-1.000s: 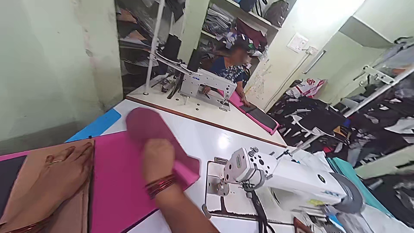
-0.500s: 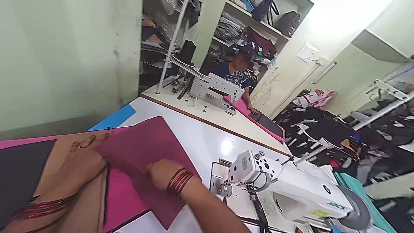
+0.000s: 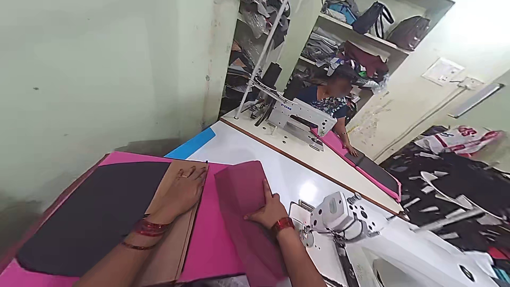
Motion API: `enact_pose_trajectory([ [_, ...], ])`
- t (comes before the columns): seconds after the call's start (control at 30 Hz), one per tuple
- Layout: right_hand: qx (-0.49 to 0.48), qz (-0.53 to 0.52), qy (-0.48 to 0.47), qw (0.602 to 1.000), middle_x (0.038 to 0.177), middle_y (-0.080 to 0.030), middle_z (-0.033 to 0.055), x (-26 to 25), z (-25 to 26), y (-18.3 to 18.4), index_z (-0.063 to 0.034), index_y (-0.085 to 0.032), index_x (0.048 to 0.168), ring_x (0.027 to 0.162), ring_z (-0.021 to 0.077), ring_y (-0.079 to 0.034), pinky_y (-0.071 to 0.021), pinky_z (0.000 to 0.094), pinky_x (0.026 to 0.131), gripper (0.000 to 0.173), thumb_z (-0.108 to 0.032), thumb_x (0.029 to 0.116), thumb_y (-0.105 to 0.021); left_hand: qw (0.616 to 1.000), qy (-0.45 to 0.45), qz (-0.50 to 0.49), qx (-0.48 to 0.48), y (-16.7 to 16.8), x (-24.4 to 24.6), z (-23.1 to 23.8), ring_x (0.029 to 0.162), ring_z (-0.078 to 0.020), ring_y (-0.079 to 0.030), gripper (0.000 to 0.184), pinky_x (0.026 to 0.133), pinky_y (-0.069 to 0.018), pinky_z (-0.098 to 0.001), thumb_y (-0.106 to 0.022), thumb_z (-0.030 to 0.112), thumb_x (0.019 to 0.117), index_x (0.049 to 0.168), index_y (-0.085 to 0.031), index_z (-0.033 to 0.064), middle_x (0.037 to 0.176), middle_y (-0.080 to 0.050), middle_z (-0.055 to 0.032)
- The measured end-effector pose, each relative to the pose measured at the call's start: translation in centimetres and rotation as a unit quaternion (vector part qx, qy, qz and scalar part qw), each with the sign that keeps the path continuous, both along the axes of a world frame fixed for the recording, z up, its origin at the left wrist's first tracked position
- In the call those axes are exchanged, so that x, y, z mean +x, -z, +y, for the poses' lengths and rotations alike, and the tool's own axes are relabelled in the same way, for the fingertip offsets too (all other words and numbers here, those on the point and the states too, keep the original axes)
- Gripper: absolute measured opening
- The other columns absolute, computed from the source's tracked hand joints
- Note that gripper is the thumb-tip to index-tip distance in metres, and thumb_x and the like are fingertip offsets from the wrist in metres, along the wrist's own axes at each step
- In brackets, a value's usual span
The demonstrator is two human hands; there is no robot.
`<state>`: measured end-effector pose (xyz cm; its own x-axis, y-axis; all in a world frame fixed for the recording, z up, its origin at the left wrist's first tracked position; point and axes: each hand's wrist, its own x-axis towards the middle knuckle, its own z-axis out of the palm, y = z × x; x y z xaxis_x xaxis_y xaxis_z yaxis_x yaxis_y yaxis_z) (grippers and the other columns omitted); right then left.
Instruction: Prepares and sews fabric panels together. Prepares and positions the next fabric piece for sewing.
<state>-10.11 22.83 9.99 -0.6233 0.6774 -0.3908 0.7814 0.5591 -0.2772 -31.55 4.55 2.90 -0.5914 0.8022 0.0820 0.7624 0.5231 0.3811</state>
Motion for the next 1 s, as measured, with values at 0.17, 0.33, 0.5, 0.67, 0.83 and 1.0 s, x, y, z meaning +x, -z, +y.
enact_pose_trajectory([
  [0.17, -0.027, 0.003, 0.061, 0.998, 0.151, -0.037, 0.0335, 14.1, -5.6, 1.2, -0.0287, 0.0, 0.166, 0.115, 0.0448, -0.062, -0.054, 0.0552, 0.094, 0.137, -0.065, 0.0663, -0.087, 0.993, 0.116, -0.006, 0.036, 0.7, 8.9, -1.5, 0.152, -0.0386, -0.033, 0.047, 0.122, -0.0141, -0.0655, -0.035, 0.016, 0.106, 0.148, -0.053, 0.0053, 0.159, -0.046, -0.0097],
  [0.33, -0.016, -0.036, 0.102, 0.994, 0.147, -0.042, 0.0348, 24.0, -8.8, 2.0, -0.0246, -0.002, 0.166, 0.105, 0.0437, -0.066, -0.0557, 0.0538, 0.089, 0.135, -0.069, 0.069, -0.083, 0.976, 0.186, 0.025, 0.107, 3.1, 16.5, -1.1, 0.148, -0.0394, -0.04, 0.053, 0.12, -0.0189, -0.0688, -0.03, 0.023, 0.1027, 0.143, -0.06, 0.0057, 0.155, -0.052, -0.0072],
  [0.5, 0.005, -0.069, 0.134, 0.989, 0.149, -0.042, 0.0337, 30.5, -6.3, 1.6, -0.0272, -0.005, 0.166, 0.109, 0.0442, -0.065, -0.0546, 0.0553, 0.092, 0.131, -0.067, 0.0697, -0.084, 0.973, 0.221, -0.013, 0.06, 2.5, 23.2, 2.5, 0.153, -0.0382, -0.032, 0.051, 0.122, -0.0133, -0.0662, -0.032, 0.022, 0.105, 0.148, -0.055, 0.0069, 0.159, -0.046, -0.0074],
  [0.67, 0.006, -0.101, 0.179, 0.979, 0.152, -0.038, 0.0328, 35.6, -2.9, 0.3, -0.0303, -0.003, 0.166, 0.111, 0.0432, -0.065, -0.0543, 0.0538, 0.094, 0.132, -0.065, 0.0689, -0.086, 0.97, 0.237, -0.04, -0.03, 1.3, 29.6, 7.3, 0.157, -0.034, -0.02, 0.05, 0.125, -0.0054, -0.0614, -0.032, 0.018, 0.1082, 0.156, -0.043, 0.0076, 0.166, -0.034, -0.0071],
  [0.83, 0.018, -0.088, 0.211, 0.973, 0.156, -0.035, 0.033, 38.4, -1.3, 0.5, -0.0221, -0.007, 0.167, 0.127, 0.0457, -0.056, -0.0494, 0.0551, 0.103, 0.13, -0.075, 0.0712, -0.077, 0.963, 0.265, -0.031, -0.036, 1.2, 32.4, 10.3, 0.157, -0.034, -0.02, 0.05, 0.125, -0.0059, -0.0615, -0.032, 0.018, 0.1078, 0.156, -0.042, 0.0065, 0.167, -0.034, -0.0075],
  [1.0, 0.249, 0.116, 0.007, 0.961, 0.165, -0.03, 0.0246, 35.7, -1.7, 5.6, -0.0192, -0.048, 0.155, 0.15, 0.0546, -0.024, -0.0204, 0.0763, 0.115, 0.097, -0.083, 0.0824, -0.045, 0.966, 0.258, -0.033, -0.001, 1.7, 32.7, 10.3, 0.156, -0.0348, -0.024, 0.049, 0.124, -0.0077, -0.0629, -0.031, 0.02, 0.1081, 0.153, -0.047, 0.0062, 0.164, -0.039, -0.0071],
])
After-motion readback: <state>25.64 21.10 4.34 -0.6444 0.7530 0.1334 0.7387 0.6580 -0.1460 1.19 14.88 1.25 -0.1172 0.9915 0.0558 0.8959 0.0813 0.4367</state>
